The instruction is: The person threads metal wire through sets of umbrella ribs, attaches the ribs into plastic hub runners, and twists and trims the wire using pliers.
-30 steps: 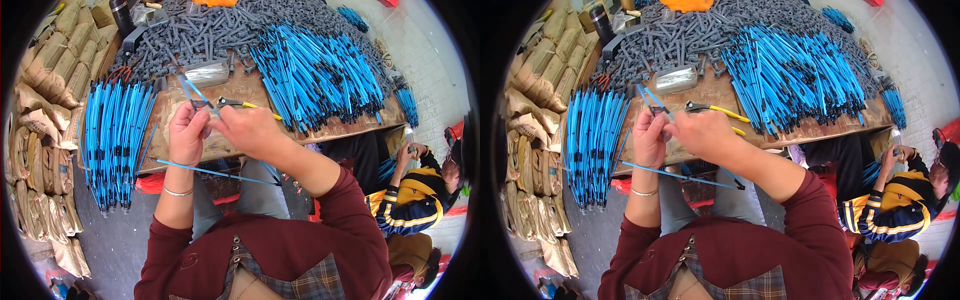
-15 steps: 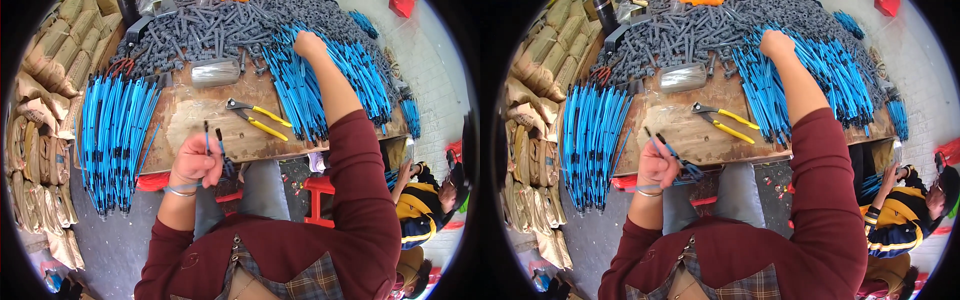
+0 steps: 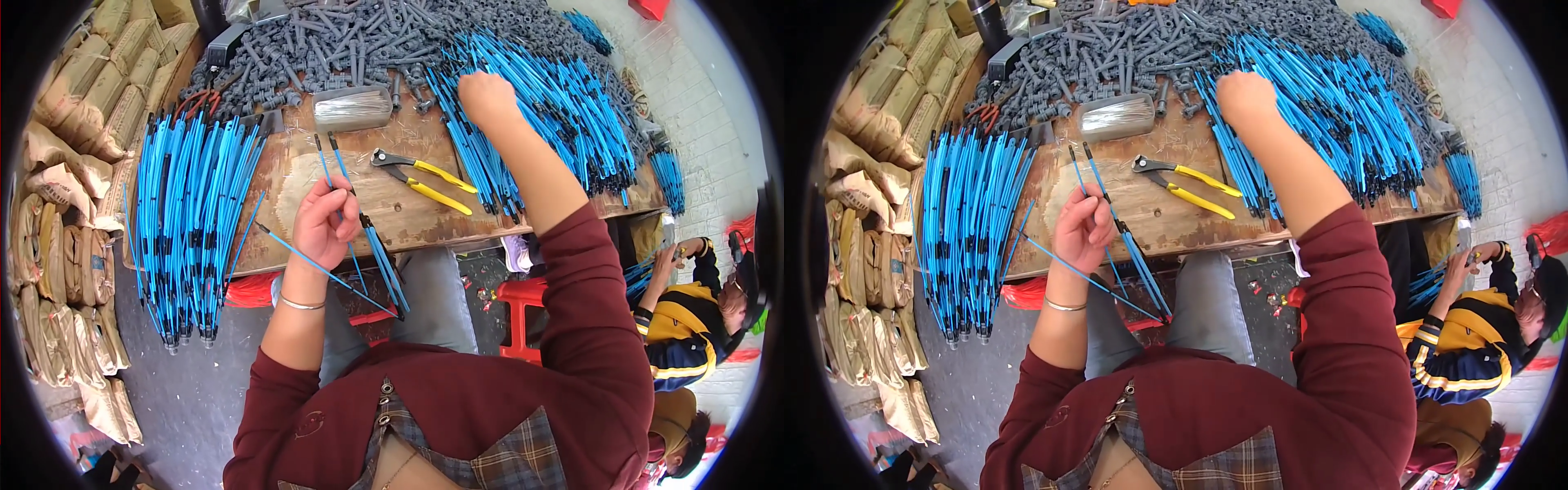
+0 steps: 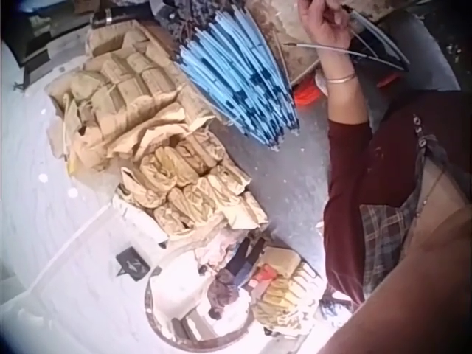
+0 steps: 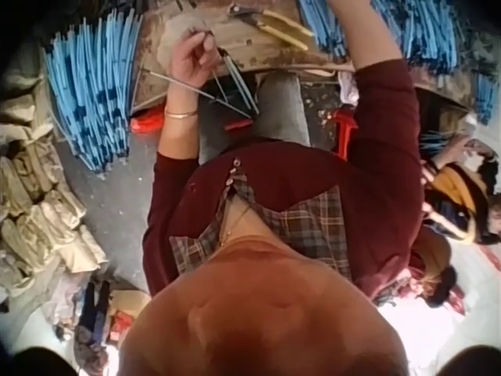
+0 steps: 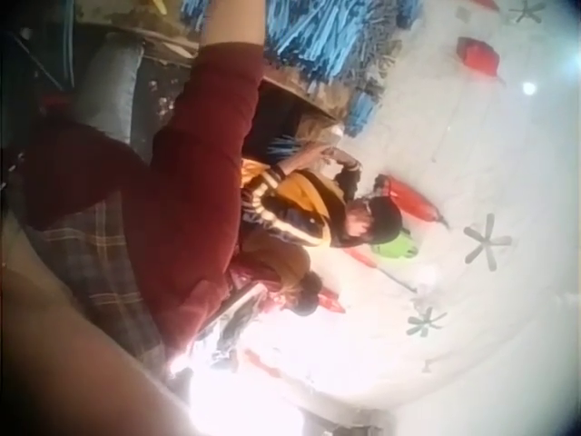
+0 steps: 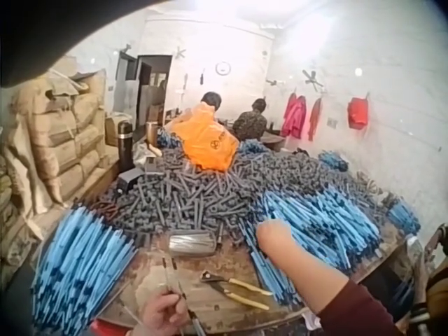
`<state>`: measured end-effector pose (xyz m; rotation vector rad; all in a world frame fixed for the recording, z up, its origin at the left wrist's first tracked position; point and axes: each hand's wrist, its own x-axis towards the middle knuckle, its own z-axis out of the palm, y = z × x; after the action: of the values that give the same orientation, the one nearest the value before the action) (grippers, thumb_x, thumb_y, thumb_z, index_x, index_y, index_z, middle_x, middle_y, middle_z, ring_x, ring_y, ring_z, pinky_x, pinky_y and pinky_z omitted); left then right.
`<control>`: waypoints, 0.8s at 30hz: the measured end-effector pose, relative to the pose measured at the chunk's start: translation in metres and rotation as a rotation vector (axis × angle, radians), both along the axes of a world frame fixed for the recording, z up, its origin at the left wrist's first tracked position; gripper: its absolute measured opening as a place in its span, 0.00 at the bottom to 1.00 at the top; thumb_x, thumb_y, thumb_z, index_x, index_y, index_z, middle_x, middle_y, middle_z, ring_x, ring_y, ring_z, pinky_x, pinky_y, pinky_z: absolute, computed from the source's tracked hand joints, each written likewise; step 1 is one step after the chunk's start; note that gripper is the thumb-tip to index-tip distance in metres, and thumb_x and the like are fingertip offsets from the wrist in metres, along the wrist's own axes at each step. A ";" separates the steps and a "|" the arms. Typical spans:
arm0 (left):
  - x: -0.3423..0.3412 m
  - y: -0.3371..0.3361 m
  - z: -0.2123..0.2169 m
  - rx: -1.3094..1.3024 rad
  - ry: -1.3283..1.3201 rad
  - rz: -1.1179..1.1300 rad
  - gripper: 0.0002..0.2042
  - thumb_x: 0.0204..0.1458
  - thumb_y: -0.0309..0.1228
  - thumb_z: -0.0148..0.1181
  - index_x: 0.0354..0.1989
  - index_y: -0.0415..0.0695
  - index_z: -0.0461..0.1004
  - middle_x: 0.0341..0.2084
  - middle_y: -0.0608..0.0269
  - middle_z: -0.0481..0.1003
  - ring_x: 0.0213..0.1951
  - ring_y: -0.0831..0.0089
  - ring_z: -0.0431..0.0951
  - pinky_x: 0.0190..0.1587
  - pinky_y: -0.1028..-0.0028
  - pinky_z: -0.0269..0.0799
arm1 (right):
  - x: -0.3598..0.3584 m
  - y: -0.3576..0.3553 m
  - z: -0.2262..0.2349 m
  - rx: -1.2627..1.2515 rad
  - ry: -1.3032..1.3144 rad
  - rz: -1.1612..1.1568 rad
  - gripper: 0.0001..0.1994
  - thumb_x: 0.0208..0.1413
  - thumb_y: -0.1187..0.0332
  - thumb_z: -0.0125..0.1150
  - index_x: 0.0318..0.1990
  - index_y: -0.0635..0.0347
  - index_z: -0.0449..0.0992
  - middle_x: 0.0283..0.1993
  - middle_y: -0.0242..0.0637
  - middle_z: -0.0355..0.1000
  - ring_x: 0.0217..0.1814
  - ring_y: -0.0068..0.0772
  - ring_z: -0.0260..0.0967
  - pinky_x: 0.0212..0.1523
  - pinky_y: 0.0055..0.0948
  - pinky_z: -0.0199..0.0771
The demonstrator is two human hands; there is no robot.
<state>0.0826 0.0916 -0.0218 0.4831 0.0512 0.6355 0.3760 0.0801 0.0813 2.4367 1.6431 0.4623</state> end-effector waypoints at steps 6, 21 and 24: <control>0.001 -0.007 0.004 0.074 0.043 -0.012 0.05 0.53 0.24 0.47 0.37 0.44 0.68 0.19 0.59 0.71 0.14 0.78 0.63 0.16 0.81 0.58 | 0.027 -0.030 -0.010 -0.083 0.003 -0.154 0.12 0.51 0.67 0.46 0.27 0.63 0.75 0.34 0.49 0.73 0.36 0.50 0.73 0.34 0.41 0.74; 0.001 -0.007 0.003 0.099 0.051 0.011 0.05 0.53 0.26 0.48 0.38 0.44 0.68 0.20 0.60 0.72 0.17 0.78 0.66 0.18 0.81 0.59 | -0.010 -0.022 -0.018 0.366 0.360 0.062 0.15 0.52 0.57 0.51 0.31 0.59 0.74 0.30 0.46 0.73 0.35 0.50 0.71 0.35 0.44 0.71; 0.003 -0.008 0.003 0.106 0.071 0.006 0.05 0.53 0.26 0.48 0.38 0.44 0.68 0.21 0.60 0.72 0.17 0.78 0.66 0.18 0.81 0.59 | -0.008 -0.016 -0.022 0.382 0.424 0.187 0.15 0.52 0.57 0.50 0.35 0.59 0.75 0.31 0.47 0.73 0.36 0.50 0.70 0.37 0.43 0.70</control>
<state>0.0853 0.0832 -0.0187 0.6086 0.0866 0.6288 0.3685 0.0642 0.0588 2.8183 2.1371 0.3219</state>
